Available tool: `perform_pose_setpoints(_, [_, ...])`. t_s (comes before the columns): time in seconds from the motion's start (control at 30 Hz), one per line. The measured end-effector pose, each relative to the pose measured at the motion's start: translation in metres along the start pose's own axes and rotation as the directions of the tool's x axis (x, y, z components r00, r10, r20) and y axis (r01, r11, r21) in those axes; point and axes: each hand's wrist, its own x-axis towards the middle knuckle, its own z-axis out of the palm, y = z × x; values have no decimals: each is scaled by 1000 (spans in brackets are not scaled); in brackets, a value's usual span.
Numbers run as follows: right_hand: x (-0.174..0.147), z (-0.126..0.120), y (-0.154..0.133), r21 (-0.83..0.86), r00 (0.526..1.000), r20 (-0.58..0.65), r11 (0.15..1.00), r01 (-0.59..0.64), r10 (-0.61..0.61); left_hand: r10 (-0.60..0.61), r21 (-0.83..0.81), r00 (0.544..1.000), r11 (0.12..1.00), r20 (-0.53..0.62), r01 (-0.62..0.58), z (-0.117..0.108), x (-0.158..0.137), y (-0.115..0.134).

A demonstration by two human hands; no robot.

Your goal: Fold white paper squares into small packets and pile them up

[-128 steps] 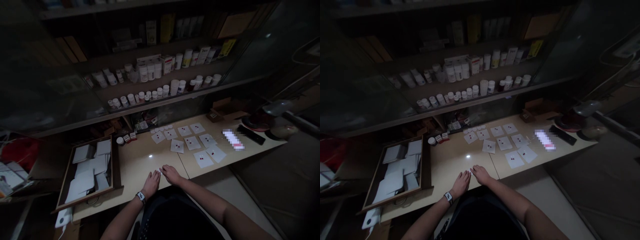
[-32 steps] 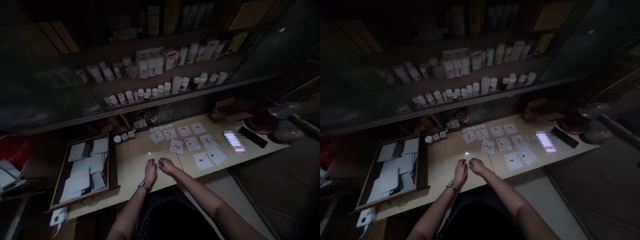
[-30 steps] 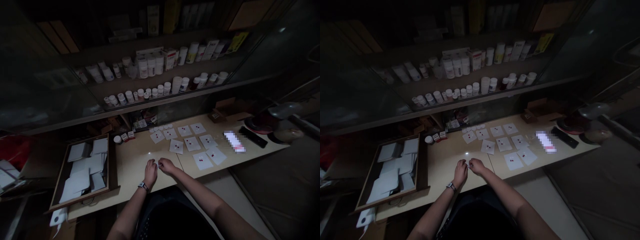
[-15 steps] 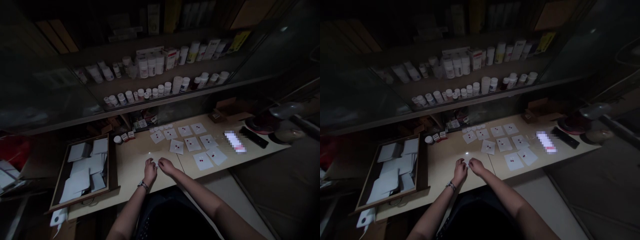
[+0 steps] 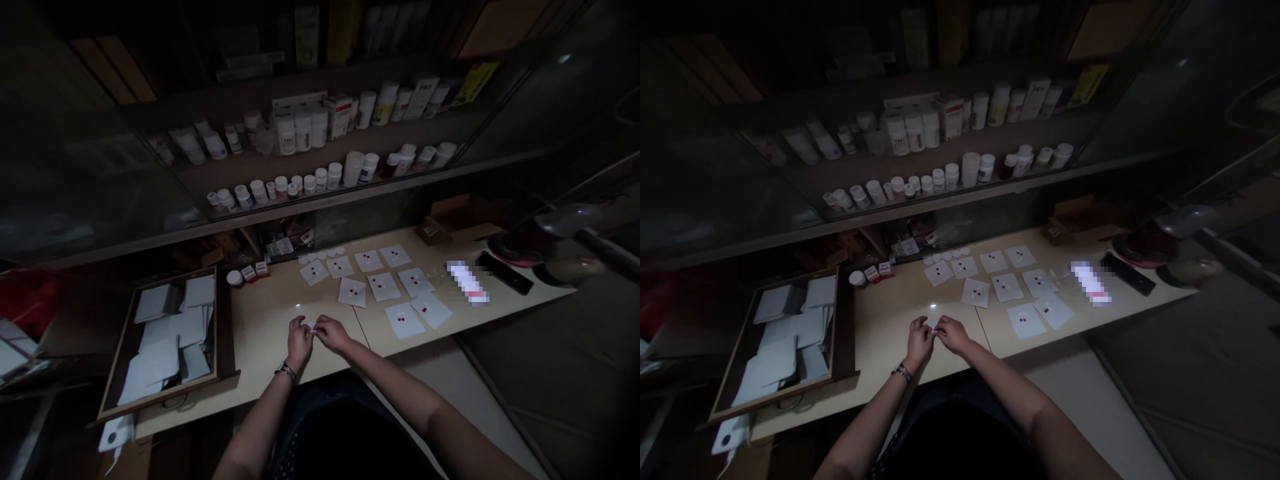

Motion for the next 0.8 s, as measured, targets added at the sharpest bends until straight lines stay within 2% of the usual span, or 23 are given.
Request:
perform_pose_setpoints(0.2, [7,-4,-5,-23,997,59,998,-52,54,32,12,999,999,-28,-31,-1,-3,1])
perform_pose_setpoints(0.4, [8,-8,-5,-18,997,82,1000,-10,12,87,96,993,991,79,-94,-5,-1,1])
perform_pose_setpoints(0.53, [8,-9,-5,-60,995,95,998,13,-7,117,121,987,984,110,-130,-7,1,1])
perform_pose_setpoints(0.8, [14,-22,-19,-180,984,169,983,-25,56,95,78,995,993,-8,-94,-1,-6,-2])
